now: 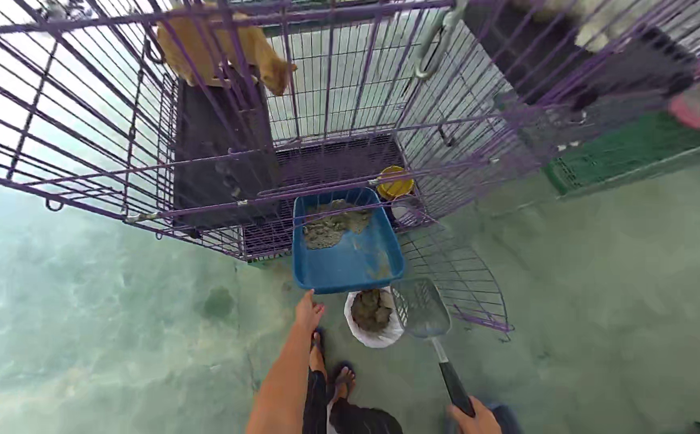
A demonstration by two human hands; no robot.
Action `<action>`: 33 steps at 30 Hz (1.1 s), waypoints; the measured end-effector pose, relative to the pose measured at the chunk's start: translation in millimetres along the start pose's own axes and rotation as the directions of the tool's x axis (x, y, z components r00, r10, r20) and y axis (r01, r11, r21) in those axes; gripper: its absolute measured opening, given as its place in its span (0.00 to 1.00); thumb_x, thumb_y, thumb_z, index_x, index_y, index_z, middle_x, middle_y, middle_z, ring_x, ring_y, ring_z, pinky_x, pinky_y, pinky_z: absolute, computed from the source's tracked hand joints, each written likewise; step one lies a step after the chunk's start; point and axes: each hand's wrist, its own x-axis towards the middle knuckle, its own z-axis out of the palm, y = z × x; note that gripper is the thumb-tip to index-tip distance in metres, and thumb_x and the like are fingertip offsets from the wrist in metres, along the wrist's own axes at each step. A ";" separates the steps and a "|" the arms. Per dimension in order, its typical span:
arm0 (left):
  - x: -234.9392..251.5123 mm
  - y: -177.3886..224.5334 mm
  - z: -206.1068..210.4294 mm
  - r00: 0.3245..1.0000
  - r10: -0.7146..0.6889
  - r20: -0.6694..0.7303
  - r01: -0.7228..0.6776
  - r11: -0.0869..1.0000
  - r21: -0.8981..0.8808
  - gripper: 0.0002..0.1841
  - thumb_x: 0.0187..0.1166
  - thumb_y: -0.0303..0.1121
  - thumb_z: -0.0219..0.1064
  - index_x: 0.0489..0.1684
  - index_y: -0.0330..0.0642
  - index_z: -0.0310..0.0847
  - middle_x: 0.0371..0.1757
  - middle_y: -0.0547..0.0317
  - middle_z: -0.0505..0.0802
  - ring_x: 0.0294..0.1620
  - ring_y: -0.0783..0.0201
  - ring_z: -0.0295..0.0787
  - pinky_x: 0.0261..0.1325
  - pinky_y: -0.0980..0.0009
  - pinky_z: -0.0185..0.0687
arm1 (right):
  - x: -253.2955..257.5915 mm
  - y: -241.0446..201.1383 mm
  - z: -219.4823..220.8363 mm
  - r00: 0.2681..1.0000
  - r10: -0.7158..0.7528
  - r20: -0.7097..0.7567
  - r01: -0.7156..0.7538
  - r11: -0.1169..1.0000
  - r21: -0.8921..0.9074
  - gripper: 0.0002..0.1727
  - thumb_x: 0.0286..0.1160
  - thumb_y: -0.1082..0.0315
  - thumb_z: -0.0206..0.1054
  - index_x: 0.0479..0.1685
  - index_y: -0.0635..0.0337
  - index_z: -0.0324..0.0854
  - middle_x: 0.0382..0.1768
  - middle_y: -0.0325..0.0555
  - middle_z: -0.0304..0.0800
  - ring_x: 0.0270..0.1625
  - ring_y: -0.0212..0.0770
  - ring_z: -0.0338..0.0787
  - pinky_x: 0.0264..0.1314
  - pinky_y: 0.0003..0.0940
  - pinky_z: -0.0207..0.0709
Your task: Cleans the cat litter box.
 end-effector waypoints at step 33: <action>182.2 -199.7 -14.0 0.994 -0.084 0.074 0.110 0.861 -0.497 0.09 0.82 0.20 0.53 0.55 0.35 0.69 0.37 0.50 0.82 0.31 0.62 0.82 0.36 0.67 0.84 | 180.3 -186.4 247.2 0.936 -0.282 0.211 0.277 0.959 0.055 0.28 0.91 0.62 0.60 0.87 0.60 0.67 0.32 0.51 0.85 0.20 0.39 0.83 0.24 0.35 0.81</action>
